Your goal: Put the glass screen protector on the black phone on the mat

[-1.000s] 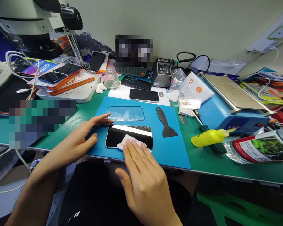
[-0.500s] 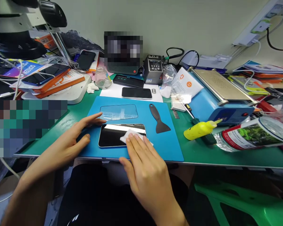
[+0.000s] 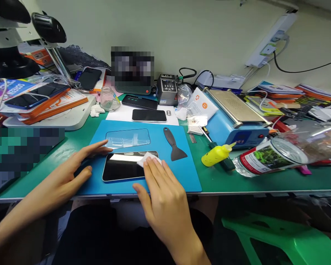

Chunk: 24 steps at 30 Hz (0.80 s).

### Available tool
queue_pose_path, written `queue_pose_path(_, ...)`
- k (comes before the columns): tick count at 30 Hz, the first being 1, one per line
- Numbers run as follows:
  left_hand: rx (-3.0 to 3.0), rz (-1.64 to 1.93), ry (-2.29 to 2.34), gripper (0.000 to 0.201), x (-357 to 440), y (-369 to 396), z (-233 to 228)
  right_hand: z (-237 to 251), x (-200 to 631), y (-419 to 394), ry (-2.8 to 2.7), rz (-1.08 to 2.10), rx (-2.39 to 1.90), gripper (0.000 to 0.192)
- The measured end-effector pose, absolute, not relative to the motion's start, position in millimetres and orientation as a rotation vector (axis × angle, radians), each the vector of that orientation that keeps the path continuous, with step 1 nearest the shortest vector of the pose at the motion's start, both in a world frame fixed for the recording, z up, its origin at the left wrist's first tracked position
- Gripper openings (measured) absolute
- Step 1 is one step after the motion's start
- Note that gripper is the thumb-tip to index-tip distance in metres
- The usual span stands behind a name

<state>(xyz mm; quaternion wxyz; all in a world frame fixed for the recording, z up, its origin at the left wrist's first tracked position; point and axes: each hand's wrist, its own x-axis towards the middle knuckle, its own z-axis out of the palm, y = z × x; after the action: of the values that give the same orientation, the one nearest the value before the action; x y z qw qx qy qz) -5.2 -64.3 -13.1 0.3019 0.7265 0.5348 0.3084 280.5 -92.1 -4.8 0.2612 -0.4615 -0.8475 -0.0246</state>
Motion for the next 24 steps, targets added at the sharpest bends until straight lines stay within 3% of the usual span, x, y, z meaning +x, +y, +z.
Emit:
queue_pose_path(4, 1.910, 0.828, 1.432, 0.059, -9, -63, -20, -2, 275, -73, -2.260, 0.003, -1.334, 0.047)
queue_pose_path(10, 1.937, 0.881, 1.425, 0.053, -8, -62, -24, -6, 295, -116, -2.354, -0.095, -1.272, 0.057)
queue_pose_path(18, 1.957, 0.878, 1.421, 0.056, -6, -61, -24, -1, 280, -72, -2.273, 0.039, -1.345, 0.047)
queue_pose_path(24, 1.961, 0.842, 1.412, 0.057, -5, -62, -22, -10, 296, -111, -2.278, -0.048, -1.281, 0.056)
